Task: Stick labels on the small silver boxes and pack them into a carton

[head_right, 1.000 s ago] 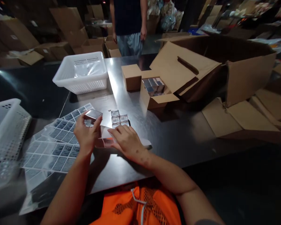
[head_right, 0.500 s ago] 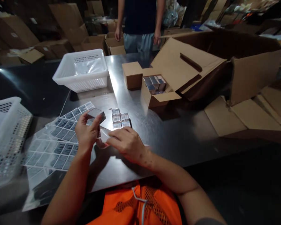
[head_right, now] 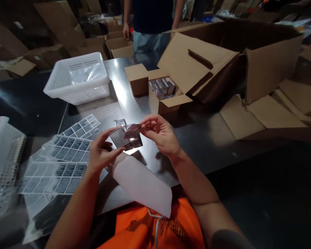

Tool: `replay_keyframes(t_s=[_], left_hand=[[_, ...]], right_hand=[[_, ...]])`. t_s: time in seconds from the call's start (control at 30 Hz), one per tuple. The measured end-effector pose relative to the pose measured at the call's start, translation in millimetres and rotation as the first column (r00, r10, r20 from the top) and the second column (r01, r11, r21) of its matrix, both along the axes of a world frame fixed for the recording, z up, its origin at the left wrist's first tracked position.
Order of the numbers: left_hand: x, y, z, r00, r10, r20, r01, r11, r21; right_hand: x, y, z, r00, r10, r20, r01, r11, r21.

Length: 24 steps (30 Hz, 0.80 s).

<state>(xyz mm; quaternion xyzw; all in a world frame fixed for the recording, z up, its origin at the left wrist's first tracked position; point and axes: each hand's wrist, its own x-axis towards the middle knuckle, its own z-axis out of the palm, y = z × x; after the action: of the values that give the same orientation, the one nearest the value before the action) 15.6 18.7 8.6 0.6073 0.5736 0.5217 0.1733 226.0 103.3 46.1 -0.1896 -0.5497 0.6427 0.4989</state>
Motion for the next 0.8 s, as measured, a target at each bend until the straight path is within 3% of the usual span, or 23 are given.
replay_keyframes(t_s=[0.23,0.4,0.8], left_hand=[[5,-3,3.0,0.981,-0.148,-0.122,0.149,0.989,0.0],[5,-5,4.8,0.969,-0.146,-0.2,0.145,0.989,-0.019],[7,-8,5.0,0.958,-0.123,-0.261,0.128,0.992,0.002]], right_hand=[[2,-2,0.9,0.96,0.241,0.145,-0.216,0.962,-0.165],[-2,-5,-3.3,0.945,0.209,0.252,-0.142,0.956,-0.257],[-7,-9,-6.3,0.914,0.146,0.378,-0.059,0.971,-0.233]])
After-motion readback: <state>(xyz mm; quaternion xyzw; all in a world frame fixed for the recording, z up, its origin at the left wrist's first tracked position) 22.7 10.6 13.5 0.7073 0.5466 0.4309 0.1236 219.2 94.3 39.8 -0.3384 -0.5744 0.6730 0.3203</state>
